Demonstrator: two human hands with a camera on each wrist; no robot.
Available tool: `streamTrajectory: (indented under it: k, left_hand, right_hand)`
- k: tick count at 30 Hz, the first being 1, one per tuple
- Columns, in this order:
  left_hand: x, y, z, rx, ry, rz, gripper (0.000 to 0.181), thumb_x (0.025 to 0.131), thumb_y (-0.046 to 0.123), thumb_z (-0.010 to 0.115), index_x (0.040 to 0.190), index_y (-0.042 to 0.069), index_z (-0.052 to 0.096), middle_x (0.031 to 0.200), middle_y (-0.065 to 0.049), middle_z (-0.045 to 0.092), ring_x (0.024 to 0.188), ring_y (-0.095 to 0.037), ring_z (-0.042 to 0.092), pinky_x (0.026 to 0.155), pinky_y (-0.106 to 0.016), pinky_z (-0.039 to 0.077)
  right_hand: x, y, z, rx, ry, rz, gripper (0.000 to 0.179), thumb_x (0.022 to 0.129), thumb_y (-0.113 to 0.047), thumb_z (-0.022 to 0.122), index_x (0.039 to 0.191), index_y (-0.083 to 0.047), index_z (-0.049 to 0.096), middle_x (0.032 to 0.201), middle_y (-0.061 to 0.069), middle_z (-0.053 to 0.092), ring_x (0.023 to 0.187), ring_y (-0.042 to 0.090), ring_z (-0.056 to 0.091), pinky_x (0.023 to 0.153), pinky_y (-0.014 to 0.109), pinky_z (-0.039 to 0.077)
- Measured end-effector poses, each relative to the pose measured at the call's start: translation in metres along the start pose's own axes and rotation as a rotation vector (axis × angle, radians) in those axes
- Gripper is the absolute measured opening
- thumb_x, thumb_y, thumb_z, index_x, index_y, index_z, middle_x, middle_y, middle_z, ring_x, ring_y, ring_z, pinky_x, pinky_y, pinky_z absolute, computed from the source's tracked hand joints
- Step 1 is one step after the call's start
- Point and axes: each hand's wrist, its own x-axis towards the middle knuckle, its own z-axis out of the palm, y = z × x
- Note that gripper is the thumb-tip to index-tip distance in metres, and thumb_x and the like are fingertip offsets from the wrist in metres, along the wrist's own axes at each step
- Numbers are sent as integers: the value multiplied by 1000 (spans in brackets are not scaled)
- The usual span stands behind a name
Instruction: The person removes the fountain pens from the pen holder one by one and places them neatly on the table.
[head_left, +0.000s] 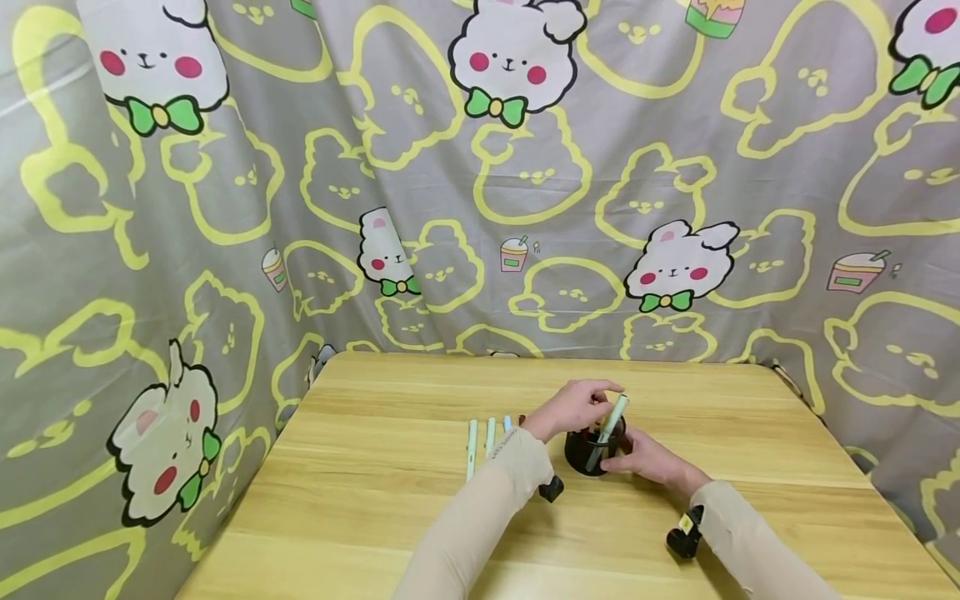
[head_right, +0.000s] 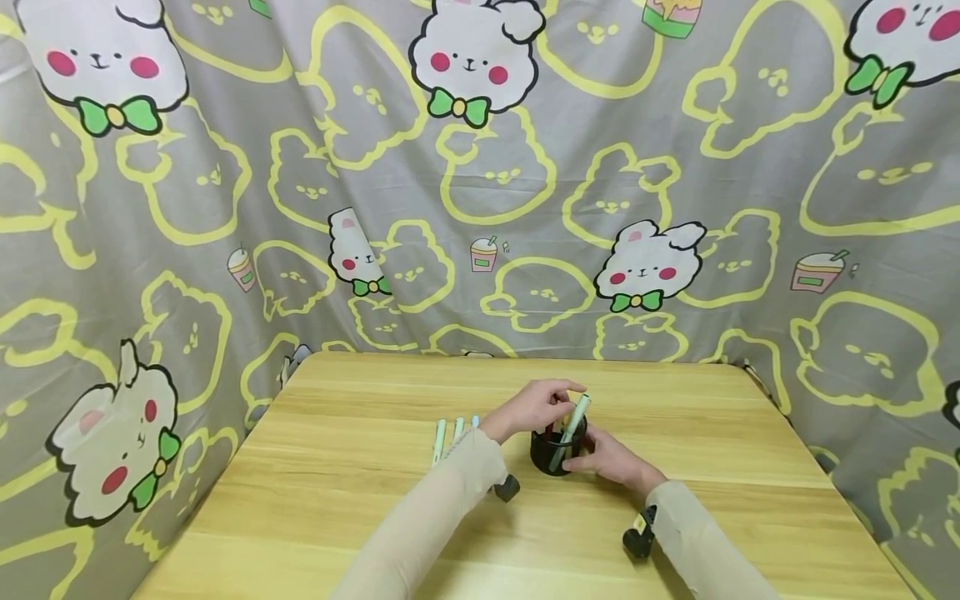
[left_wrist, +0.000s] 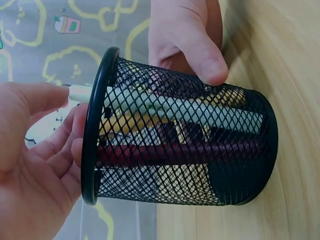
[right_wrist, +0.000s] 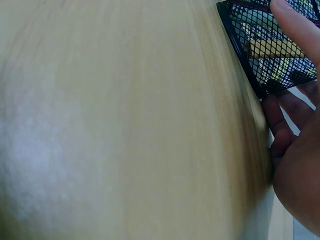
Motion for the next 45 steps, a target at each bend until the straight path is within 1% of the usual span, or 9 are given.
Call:
streamTrajectory:
  k: [8, 16, 20, 25, 28, 31, 34, 40, 45]
  left_hand:
    - [2, 3, 0, 84, -24, 13, 35, 99, 18, 49, 132, 24, 55, 78, 2, 64, 46, -6, 47, 44, -20, 43]
    - [2, 2, 0, 97, -21, 25, 33, 98, 17, 50, 129, 22, 57, 79, 6, 63, 48, -6, 50, 47, -19, 44]
    - [1, 0, -1, 92, 2, 31, 30, 97, 16, 52, 126, 21, 59, 86, 8, 63, 54, -6, 54, 52, -19, 45]
    - [-1, -5, -3, 78, 45, 45, 26, 96, 18, 57, 121, 20, 61, 94, 7, 64, 72, -1, 56, 64, -16, 45]
    - [-4, -7, -3, 33, 59, 36, 25, 94, 20, 59, 119, 17, 60, 94, 7, 62, 72, -3, 58, 63, -17, 47]
    - [-7, -9, -3, -10, 71, 22, 23, 94, 21, 61, 116, 15, 58, 89, 9, 60, 61, -8, 58, 55, -19, 49]
    - [-9, -10, -4, -43, 84, 11, 22, 94, 20, 61, 114, 14, 57, 89, 8, 59, 55, -13, 57, 48, -23, 49]
    - [-13, -14, -6, -72, 126, -7, 16, 94, 19, 61, 109, 17, 56, 93, 4, 63, 66, -14, 62, 50, -23, 50]
    - [-15, -17, -7, -49, 174, -4, 13, 93, 20, 62, 105, 20, 58, 98, 2, 68, 83, -3, 61, 64, -19, 49]
  right_hand:
    - [0, -1, 1, -51, -5, -2, 75, 84, -17, 73, 143, 2, 33, 148, 22, 29, 135, 38, 21, 103, 39, 28]
    - [-1, -1, 1, -38, -7, -24, 71, 84, -13, 72, 142, 4, 35, 146, 24, 31, 133, 39, 22, 98, 23, 31]
    - [-1, -2, 2, -14, -6, -31, 69, 83, -13, 73, 140, 4, 38, 145, 24, 33, 132, 27, 28, 96, 17, 30]
    - [-1, 1, 1, 3, -10, -45, 66, 83, -11, 72, 138, 4, 40, 142, 25, 37, 122, 0, 36, 95, 15, 30]
    - [-1, 2, 1, 3, -9, -39, 64, 84, -12, 72, 138, 3, 42, 139, 23, 42, 122, 4, 38, 95, 16, 31]
    - [0, 3, 1, -3, -6, -35, 63, 84, -12, 72, 137, 3, 43, 136, 22, 46, 125, 17, 38, 96, 17, 31]
    - [1, 4, 1, -11, -2, -38, 64, 83, -13, 73, 137, 2, 43, 137, 21, 46, 127, 21, 36, 96, 17, 29]
    - [2, 4, 0, -15, -2, -46, 64, 82, -15, 74, 137, -3, 45, 138, 18, 46, 121, 0, 39, 96, 14, 29]
    - [2, 2, 0, -9, -8, -62, 65, 82, -15, 75, 138, -2, 44, 137, 19, 46, 118, -5, 40, 96, 14, 29]
